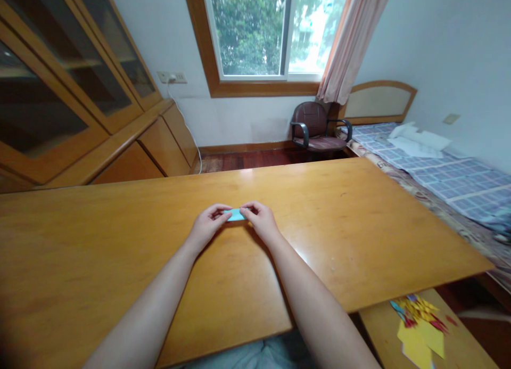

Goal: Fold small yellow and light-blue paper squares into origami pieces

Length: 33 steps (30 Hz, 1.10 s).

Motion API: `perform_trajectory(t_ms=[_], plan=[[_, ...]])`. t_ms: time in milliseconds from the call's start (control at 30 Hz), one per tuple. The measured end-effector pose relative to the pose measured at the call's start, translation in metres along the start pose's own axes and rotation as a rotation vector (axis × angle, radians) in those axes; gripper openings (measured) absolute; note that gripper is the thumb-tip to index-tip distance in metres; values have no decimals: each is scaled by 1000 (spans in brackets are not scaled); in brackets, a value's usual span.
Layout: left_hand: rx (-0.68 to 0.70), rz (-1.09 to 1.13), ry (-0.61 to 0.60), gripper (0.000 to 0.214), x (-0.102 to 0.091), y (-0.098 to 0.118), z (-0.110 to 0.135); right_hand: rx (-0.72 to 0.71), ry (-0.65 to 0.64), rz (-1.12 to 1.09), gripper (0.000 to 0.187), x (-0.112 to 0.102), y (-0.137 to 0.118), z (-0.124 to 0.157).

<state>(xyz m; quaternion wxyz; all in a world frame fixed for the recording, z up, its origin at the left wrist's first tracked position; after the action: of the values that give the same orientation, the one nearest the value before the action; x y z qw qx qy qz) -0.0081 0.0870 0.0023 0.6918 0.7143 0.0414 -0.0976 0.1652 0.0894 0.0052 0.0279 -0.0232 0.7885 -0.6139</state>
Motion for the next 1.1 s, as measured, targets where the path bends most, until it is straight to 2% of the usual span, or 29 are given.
perform_trajectory(t_ms=[733,967,1100], plan=[[66,-98,-31,26,3,14,4,-2,-9,-10,20,1,-3,0],[50,-104,-4,27,1,17,5,20,-40,-45,34,5,0,0],[57,-105,-11,26,1,19,5,12,-49,-12,28,6,-1,0]])
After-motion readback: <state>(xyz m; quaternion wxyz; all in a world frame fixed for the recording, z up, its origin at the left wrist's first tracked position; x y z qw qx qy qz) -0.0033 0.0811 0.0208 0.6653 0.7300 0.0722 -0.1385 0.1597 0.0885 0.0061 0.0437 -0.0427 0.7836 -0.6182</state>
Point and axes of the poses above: each hand's wrist, its own z-axis away from the middle knuckle, its own x-axis out of the palm, y = z × x, the point moved 10 cm from there along -z, towards the middle knuckle, and after that the axes turned 6 degrees about -x, right-handed, at the moved point
